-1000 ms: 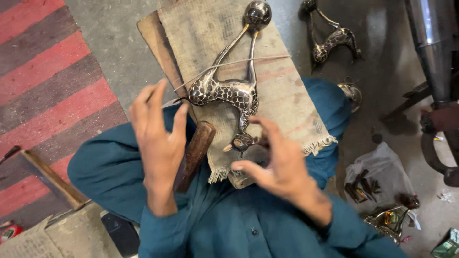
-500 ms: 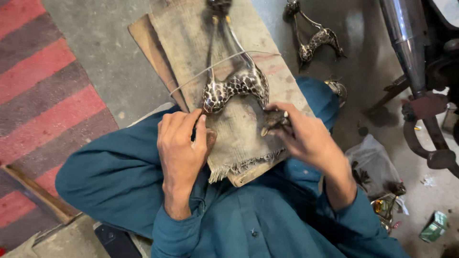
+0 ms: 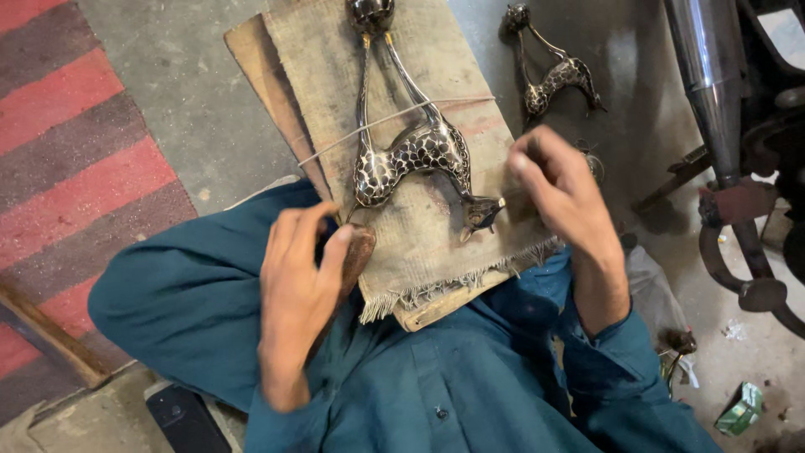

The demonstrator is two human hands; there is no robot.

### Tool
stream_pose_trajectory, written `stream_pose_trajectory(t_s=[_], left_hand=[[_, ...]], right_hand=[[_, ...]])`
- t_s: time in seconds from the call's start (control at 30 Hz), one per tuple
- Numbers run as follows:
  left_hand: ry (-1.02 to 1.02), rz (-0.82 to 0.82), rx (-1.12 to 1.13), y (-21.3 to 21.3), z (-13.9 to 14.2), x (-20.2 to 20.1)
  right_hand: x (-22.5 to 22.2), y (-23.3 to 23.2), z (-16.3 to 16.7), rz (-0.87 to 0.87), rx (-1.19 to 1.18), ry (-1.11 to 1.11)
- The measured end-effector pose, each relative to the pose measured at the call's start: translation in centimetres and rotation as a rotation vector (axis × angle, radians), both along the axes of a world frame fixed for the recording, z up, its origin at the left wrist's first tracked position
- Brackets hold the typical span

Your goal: The person hammers a metal giraffe figurine with a wooden mallet and a small metal tool to create a textured pattern. They repeatedly reposition the figurine and adjust the tool to work on different areas of the surface.

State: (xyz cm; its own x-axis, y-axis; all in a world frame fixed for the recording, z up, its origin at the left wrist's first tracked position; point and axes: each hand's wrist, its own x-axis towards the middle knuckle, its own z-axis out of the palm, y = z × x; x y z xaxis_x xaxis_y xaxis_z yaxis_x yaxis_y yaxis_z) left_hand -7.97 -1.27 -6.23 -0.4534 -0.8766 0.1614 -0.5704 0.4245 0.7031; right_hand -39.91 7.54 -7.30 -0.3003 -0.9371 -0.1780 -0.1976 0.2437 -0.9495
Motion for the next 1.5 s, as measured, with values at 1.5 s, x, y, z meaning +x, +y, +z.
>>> stream_pose_trajectory(t_s=[1.5], left_hand=[[0.085,-0.003,-0.136,0.9,1.9,2.8]], right_hand=[[3.9,-7.4,3.0,0.576,-0.469,0.330]])
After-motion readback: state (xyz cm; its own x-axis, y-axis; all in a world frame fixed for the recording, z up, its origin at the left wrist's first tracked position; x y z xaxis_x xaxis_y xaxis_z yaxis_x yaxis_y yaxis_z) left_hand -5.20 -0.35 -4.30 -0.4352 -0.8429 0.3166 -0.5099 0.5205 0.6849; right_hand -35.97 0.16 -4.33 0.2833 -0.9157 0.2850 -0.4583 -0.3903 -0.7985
